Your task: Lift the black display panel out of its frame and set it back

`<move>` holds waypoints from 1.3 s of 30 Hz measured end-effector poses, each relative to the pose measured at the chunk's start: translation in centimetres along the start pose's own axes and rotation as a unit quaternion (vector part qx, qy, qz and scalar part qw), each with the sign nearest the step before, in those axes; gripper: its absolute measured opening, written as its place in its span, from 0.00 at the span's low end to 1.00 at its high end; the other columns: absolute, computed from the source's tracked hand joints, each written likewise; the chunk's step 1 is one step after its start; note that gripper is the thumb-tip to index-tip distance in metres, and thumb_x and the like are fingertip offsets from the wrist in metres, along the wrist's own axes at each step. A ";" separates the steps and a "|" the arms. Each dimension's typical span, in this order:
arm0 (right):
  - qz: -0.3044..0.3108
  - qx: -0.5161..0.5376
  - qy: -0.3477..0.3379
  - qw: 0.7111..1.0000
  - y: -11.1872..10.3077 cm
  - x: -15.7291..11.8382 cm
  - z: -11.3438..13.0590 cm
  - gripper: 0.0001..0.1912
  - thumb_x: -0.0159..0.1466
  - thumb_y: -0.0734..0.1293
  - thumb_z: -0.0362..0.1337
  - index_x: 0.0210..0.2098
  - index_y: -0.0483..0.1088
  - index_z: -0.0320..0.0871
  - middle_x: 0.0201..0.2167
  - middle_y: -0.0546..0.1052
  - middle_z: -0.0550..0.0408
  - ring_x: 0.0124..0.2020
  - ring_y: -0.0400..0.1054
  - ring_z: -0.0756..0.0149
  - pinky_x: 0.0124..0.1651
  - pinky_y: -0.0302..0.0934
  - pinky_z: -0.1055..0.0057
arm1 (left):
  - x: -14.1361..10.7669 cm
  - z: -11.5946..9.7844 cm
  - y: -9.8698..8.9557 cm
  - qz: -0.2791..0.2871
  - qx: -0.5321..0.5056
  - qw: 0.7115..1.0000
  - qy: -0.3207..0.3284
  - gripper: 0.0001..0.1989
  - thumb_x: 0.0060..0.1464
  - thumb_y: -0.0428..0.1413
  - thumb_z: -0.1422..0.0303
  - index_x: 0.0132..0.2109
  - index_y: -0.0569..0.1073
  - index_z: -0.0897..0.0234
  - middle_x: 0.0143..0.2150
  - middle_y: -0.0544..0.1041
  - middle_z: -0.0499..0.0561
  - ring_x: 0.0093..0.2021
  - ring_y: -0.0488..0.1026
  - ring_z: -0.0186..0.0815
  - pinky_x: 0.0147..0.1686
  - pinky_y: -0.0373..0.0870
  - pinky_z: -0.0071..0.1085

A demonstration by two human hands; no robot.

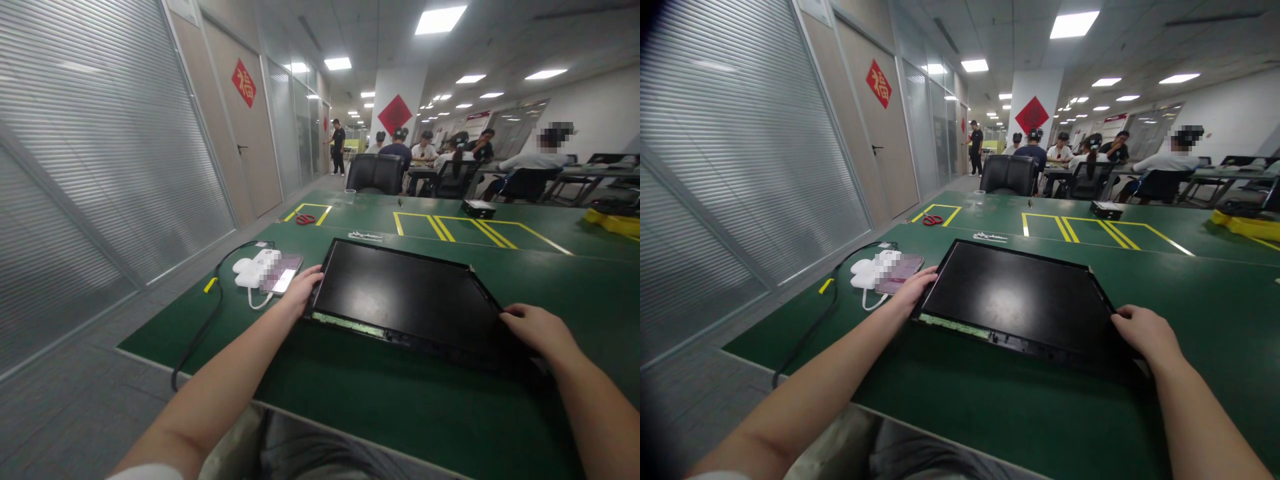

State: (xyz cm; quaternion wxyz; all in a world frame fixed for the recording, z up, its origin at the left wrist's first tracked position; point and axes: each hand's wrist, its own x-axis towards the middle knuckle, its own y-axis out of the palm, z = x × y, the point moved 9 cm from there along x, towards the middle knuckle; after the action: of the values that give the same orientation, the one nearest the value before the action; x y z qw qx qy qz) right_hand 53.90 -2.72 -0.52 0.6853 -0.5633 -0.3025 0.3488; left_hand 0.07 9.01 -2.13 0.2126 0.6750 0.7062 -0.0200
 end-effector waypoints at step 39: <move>0.035 0.003 0.005 0.999 0.8 0.0 0.4 0.19 0.62 0.62 0.45 0.42 0.81 0.44 0.45 0.83 0.41 0.47 0.76 0.43 0.47 0.68 0.57 | -0.2 -2.5 0.5 0.051 0.126 0.974 0.179 0.12 0.49 0.60 0.65 0.39 0.85 0.63 0.44 0.86 0.52 0.53 0.78 0.48 0.53 0.73 0.38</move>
State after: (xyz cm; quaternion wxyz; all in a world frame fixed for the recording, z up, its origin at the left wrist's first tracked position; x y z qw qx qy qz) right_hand 53.45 -2.35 -1.17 0.6760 -0.5729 -0.2786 0.3706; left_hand -0.09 9.69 0.35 -0.0033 0.7245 0.6889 0.0232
